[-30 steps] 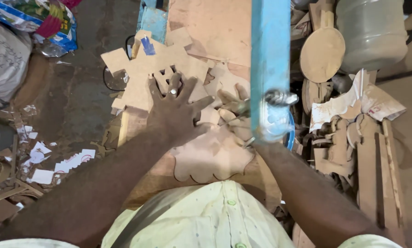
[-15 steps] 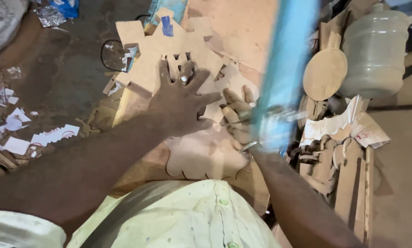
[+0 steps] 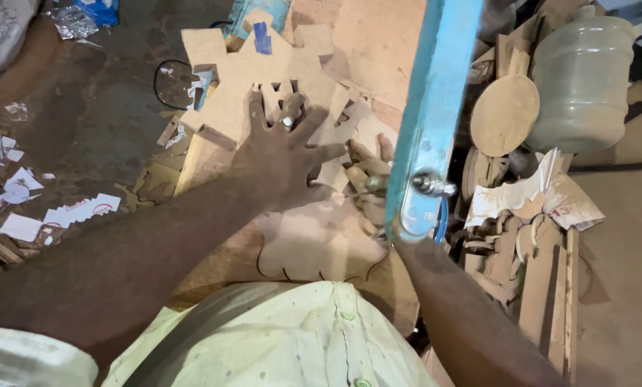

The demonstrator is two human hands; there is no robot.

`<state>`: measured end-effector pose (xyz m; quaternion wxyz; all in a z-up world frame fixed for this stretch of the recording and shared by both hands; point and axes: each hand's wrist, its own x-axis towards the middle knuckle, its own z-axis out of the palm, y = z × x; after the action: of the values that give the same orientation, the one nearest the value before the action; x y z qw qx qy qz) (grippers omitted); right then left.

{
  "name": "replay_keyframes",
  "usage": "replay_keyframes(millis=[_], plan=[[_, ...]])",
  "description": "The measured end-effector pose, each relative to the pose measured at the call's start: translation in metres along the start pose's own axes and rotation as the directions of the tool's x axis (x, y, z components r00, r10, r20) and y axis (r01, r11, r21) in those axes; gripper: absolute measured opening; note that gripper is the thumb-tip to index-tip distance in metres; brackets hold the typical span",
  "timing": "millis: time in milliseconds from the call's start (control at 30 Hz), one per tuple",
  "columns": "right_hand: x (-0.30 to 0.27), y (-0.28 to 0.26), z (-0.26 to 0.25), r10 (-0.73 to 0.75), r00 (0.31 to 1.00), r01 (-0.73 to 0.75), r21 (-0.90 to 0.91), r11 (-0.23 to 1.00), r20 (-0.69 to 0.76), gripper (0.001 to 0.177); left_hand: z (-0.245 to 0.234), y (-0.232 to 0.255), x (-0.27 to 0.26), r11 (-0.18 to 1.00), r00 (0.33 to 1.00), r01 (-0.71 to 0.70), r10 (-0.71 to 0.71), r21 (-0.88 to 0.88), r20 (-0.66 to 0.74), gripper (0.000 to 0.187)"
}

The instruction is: Cutting out intricate shapes from a wooden board using a scroll saw.

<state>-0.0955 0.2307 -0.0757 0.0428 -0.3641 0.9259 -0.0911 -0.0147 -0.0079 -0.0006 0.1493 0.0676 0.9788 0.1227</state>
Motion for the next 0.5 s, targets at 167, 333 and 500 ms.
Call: replay_keyframes(millis=[167,333,500], plan=[[0.006,-0.022,-0.021,0.037,0.999,-0.034,0.165,0.986,-0.014,0.047,0.002,-0.001,0.004,1.000,0.999,0.010,-0.010,0.002,-0.038,0.073],[0.014,-0.003,0.001,0.112,0.993,-0.069,0.596,0.800,-0.036,0.038,0.000,-0.003,0.004,0.998,0.998,0.040,-0.042,-0.047,-0.047,0.072],[0.012,-0.001,-0.019,-0.316,0.919,0.387,0.375,0.843,-0.237,0.021,0.000,-0.008,0.002,1.000,0.996,-0.017,0.019,0.019,-0.089,0.073]])
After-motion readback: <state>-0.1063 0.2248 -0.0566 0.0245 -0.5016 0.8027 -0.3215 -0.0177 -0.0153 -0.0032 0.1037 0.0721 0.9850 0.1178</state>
